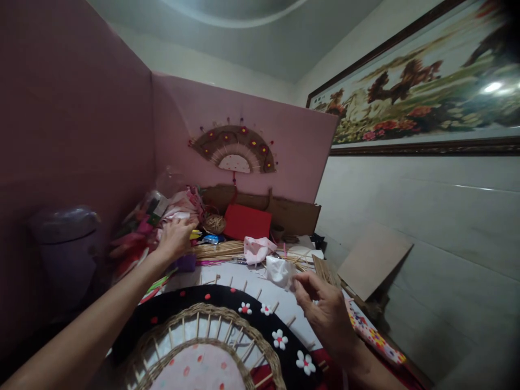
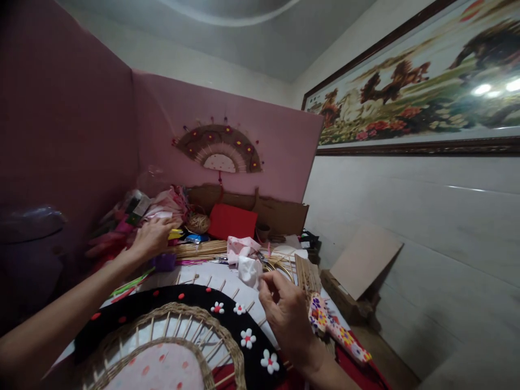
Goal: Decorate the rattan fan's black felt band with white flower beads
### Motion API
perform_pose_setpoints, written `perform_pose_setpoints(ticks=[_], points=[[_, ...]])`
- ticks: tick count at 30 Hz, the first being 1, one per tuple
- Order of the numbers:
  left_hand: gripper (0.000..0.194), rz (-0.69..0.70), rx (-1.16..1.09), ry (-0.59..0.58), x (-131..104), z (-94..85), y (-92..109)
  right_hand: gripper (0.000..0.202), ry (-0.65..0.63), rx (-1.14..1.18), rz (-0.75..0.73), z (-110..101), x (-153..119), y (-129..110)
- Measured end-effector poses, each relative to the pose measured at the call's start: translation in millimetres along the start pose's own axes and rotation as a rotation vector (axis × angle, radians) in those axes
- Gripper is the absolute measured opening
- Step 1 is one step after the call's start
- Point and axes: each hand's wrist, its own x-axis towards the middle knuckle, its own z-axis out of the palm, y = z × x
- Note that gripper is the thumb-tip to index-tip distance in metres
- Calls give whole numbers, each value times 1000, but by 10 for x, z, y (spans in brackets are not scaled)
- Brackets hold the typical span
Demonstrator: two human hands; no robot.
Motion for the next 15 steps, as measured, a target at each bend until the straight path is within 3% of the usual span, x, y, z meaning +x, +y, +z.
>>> perform_pose_setpoints(ticks=[3,4,8,11,15], points=[[20,75,-45,37,-252,-5,399,17,1,-48,-43,98,105,-112],[20,117,-170,12,-377,-1,574,18,18,-70,-60,139,137,-158],[35,153,-834,-361,-926,31,1182,11,-21,-64,-156,287,181,-330],[36,19,-1095,-395,-1173,41,1339,9,-55,-31,-214,329,124,-424],[37,-84,-1212,-513,-1234,23,1266,13,-117,4,-224,312,24,-475]])
